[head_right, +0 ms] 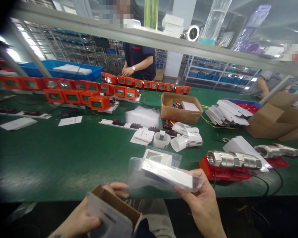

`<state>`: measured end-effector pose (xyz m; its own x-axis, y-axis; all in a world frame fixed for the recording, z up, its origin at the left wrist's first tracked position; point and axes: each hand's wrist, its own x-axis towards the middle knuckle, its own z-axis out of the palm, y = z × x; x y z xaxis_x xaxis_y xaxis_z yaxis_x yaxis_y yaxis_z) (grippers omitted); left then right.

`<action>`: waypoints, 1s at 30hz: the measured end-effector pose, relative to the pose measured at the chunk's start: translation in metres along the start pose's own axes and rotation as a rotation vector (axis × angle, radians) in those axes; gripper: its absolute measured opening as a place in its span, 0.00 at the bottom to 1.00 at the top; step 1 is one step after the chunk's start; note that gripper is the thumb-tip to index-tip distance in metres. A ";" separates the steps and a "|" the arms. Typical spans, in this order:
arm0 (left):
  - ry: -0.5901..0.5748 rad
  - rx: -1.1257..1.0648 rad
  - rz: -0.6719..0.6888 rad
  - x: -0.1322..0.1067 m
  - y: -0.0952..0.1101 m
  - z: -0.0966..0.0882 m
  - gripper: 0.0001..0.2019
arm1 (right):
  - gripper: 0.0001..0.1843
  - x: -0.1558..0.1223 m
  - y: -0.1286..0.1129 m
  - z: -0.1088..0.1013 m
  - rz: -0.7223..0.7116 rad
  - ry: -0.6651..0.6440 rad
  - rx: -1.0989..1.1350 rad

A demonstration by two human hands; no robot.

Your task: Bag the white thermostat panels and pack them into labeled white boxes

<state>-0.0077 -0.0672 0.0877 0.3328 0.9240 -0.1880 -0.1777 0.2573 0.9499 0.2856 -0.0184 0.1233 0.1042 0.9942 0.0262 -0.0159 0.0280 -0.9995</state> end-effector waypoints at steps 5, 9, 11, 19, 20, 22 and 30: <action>0.010 0.096 0.204 0.018 -0.008 0.016 0.32 | 0.20 0.000 0.011 0.033 0.167 0.003 0.359; 0.059 0.133 0.176 0.026 -0.004 0.031 0.30 | 0.22 -0.007 0.021 0.057 0.348 -0.172 0.394; 0.103 0.198 0.153 0.027 0.004 0.029 0.28 | 0.23 -0.004 0.020 0.057 0.418 -0.359 0.329; -0.156 0.454 0.238 0.029 0.035 0.023 0.15 | 0.32 0.047 -0.020 0.057 0.232 -0.786 -0.052; -0.140 0.443 0.235 0.028 0.036 0.022 0.15 | 0.30 0.052 -0.022 0.059 0.191 -0.785 -0.111; -0.051 0.397 0.221 0.027 0.034 0.018 0.16 | 0.25 0.060 -0.024 0.059 0.098 -0.705 -0.184; 0.153 0.409 0.102 0.017 0.041 0.000 0.25 | 0.23 0.070 -0.048 0.034 -0.412 -0.016 -0.012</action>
<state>-0.0091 -0.0413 0.1231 0.1867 0.9779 -0.0939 0.1885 0.0581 0.9804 0.2598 0.0532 0.1736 0.0843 0.9016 0.4244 0.0355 0.4229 -0.9055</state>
